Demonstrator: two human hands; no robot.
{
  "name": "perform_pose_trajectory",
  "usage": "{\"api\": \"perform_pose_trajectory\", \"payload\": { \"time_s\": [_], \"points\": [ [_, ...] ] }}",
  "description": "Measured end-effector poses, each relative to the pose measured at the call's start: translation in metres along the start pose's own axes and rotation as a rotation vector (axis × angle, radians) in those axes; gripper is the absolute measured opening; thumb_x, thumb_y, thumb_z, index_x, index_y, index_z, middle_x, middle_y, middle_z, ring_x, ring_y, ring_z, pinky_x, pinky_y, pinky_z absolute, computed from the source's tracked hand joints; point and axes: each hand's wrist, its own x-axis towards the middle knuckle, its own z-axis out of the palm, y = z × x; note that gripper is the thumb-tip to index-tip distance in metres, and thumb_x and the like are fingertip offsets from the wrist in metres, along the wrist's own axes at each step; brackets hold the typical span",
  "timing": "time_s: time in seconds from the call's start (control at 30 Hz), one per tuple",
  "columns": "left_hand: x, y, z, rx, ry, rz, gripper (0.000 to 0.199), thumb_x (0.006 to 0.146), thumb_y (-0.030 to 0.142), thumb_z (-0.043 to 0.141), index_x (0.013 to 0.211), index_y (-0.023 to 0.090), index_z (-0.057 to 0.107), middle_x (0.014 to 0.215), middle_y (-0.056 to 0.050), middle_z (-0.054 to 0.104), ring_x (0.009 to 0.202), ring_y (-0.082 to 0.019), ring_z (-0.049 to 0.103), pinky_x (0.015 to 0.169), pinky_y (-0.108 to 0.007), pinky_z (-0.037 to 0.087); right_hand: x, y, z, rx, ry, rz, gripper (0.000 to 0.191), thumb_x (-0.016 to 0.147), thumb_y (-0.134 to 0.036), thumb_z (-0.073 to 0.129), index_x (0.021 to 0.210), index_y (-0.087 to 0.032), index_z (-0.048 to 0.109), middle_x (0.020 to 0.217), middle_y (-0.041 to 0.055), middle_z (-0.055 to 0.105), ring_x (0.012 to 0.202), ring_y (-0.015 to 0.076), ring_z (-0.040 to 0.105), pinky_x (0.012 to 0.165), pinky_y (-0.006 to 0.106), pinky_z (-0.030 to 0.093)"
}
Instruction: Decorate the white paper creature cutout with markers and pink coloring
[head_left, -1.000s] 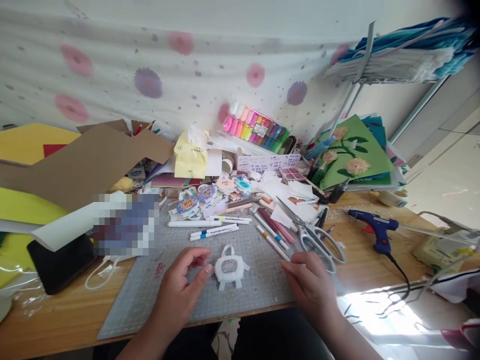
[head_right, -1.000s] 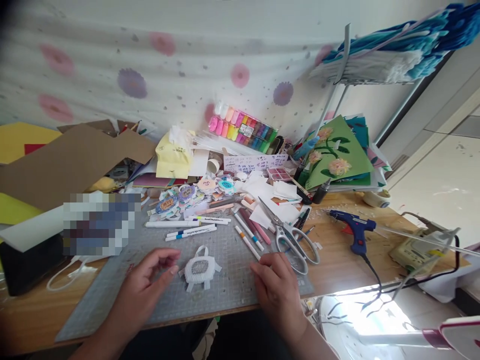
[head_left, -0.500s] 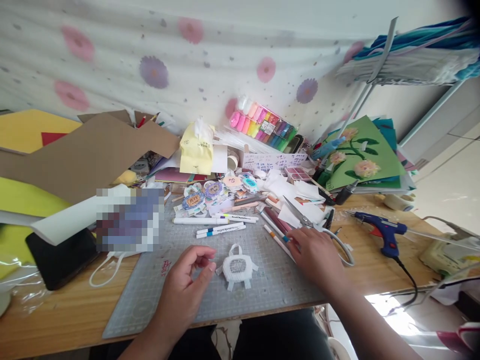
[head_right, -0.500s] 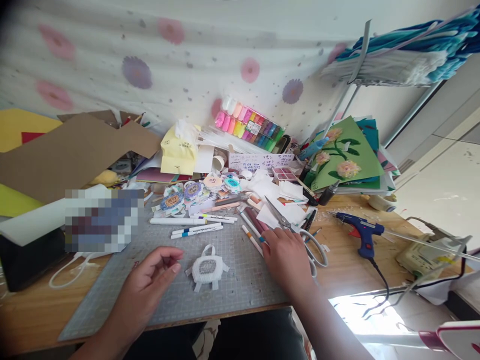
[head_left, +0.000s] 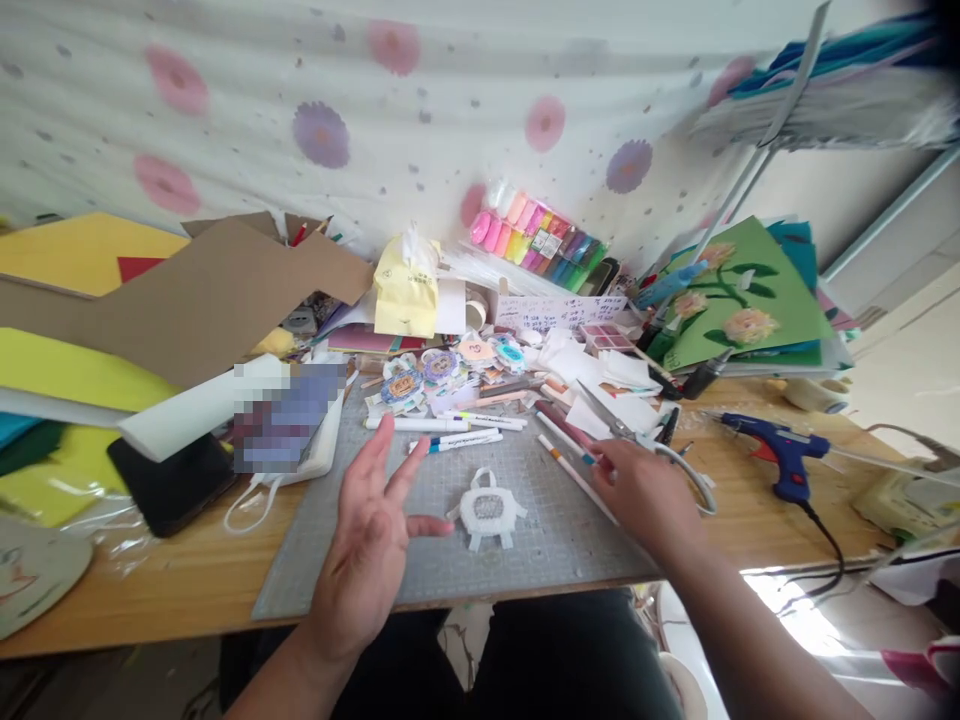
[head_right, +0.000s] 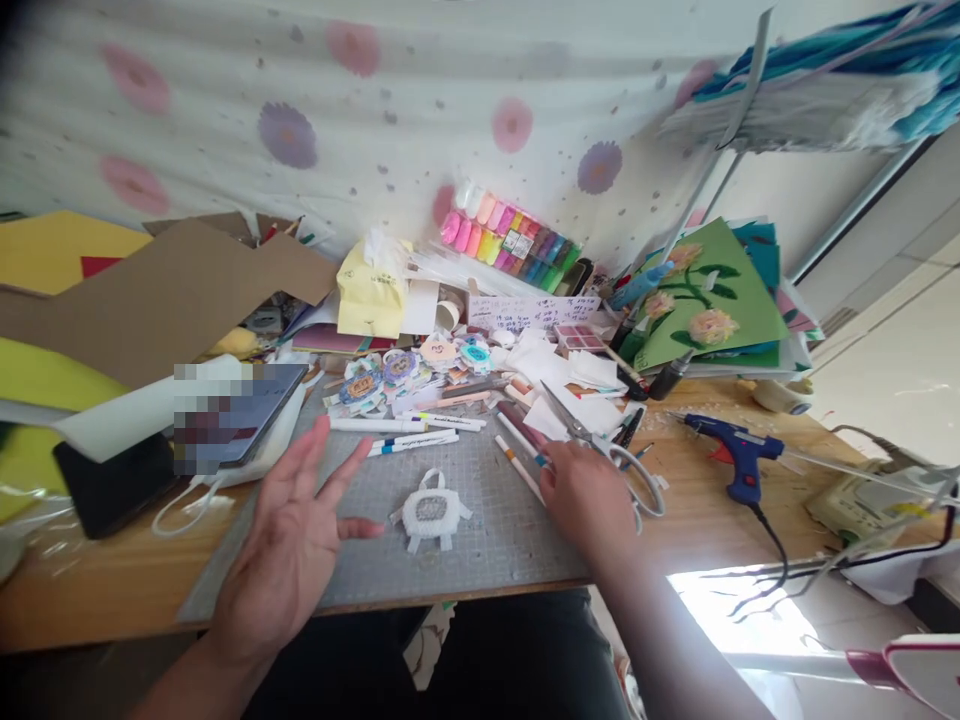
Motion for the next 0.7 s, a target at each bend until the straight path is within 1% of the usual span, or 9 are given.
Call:
{"api": "perform_pose_trajectory", "payload": {
  "time_s": [0.07, 0.17, 0.23, 0.3, 0.4, 0.57, 0.63, 0.67, 0.7],
  "points": [
    [0.000, 0.008, 0.003, -0.059, -0.044, 0.036, 0.061, 0.086, 0.068, 0.041, 0.142, 0.048, 0.030, 0.162, 0.006, 0.006, 0.137, -0.041, 0.034, 0.059, -0.038, 0.064, -0.002, 0.004, -0.002, 0.094, 0.062, 0.032, 0.024, 0.077, -0.018, 0.057, 0.095, -0.018, 0.071, 0.078, 0.0061, 0.071, 0.065, 0.0228, 0.064, 0.059, 0.032, 0.042],
    [-0.001, 0.015, 0.007, -0.166, -0.069, 0.003, 0.060, 0.088, 0.070, 0.034, 0.143, 0.047, 0.030, 0.161, 0.004, 0.012, 0.135, -0.040, 0.039, 0.060, -0.038, 0.064, -0.003, 0.002, -0.005, 0.410, 0.233, 0.161, 0.024, 0.076, -0.027, 0.063, 0.097, -0.019, 0.073, 0.077, 0.0048, 0.067, 0.062, 0.0190, 0.058, 0.060, 0.033, 0.043],
    [-0.002, 0.016, 0.009, -0.183, -0.042, -0.041, 0.055, 0.091, 0.060, 0.040, 0.143, 0.043, 0.032, 0.160, 0.000, 0.018, 0.131, -0.037, 0.045, 0.056, -0.031, 0.063, -0.003, -0.005, -0.006, 0.799, 0.355, 0.324, 0.028, 0.075, -0.033, 0.068, 0.100, -0.021, 0.072, 0.076, 0.0024, 0.064, 0.059, 0.0154, 0.054, 0.059, 0.032, 0.044],
    [-0.002, 0.015, 0.008, -0.118, 0.045, -0.075, 0.051, 0.092, 0.044, 0.051, 0.141, 0.037, 0.039, 0.158, -0.005, 0.027, 0.125, -0.035, 0.053, 0.052, -0.023, 0.060, -0.006, -0.016, -0.005, 1.289, 0.395, 0.466, 0.029, 0.072, -0.034, 0.074, 0.099, -0.023, 0.071, 0.074, -0.0003, 0.061, 0.056, 0.0120, 0.051, 0.057, 0.030, 0.045],
    [-0.001, 0.013, 0.005, 0.023, 0.199, -0.097, 0.045, 0.088, 0.027, 0.058, 0.132, 0.028, 0.051, 0.154, -0.008, 0.035, 0.116, -0.031, 0.061, 0.051, -0.016, 0.057, -0.014, -0.031, 0.002, 1.808, 0.268, 0.538, 0.028, 0.068, -0.031, 0.079, 0.094, -0.024, 0.072, 0.073, -0.0022, 0.058, 0.051, 0.0084, 0.047, 0.053, 0.027, 0.047],
    [0.002, 0.012, -0.001, 0.106, 0.232, 0.023, 0.044, 0.081, 0.016, 0.060, 0.122, 0.031, 0.059, 0.159, 0.002, 0.023, 0.128, -0.033, 0.050, 0.052, -0.012, 0.056, -0.027, -0.042, 0.012, 2.030, 0.108, 0.513, 0.027, 0.075, -0.032, 0.075, 0.101, -0.026, 0.072, 0.076, -0.0012, 0.053, 0.055, 0.0090, 0.046, 0.053, 0.026, 0.050],
    [0.001, 0.012, -0.002, 0.170, 0.220, 0.095, 0.048, 0.078, 0.010, 0.058, 0.119, 0.034, 0.062, 0.159, 0.008, 0.021, 0.136, -0.032, 0.039, 0.065, -0.018, 0.060, -0.030, -0.044, 0.014, 2.044, 0.085, 0.479, 0.027, 0.079, -0.033, 0.070, 0.106, -0.029, 0.070, 0.079, -0.0007, 0.053, 0.057, 0.0099, 0.046, 0.054, 0.027, 0.051],
    [0.000, 0.011, -0.003, 0.235, 0.216, 0.125, 0.050, 0.077, 0.008, 0.055, 0.119, 0.036, 0.062, 0.159, 0.010, 0.021, 0.140, -0.031, 0.033, 0.079, -0.026, 0.061, -0.030, -0.044, 0.015, 2.042, 0.072, 0.464, 0.026, 0.081, -0.033, 0.068, 0.107, -0.029, 0.069, 0.079, -0.0005, 0.053, 0.058, 0.0106, 0.047, 0.055, 0.028, 0.051],
    [-0.001, 0.010, -0.005, 0.336, 0.203, 0.150, 0.053, 0.077, 0.007, 0.053, 0.120, 0.037, 0.061, 0.158, 0.011, 0.021, 0.143, -0.030, 0.026, 0.095, -0.035, 0.055, -0.031, -0.044, 0.015, 2.042, 0.065, 0.459, 0.025, 0.082, -0.033, 0.066, 0.107, -0.029, 0.069, 0.080, -0.0002, 0.053, 0.059, 0.0113, 0.047, 0.057, 0.029, 0.052]
  ]
}}
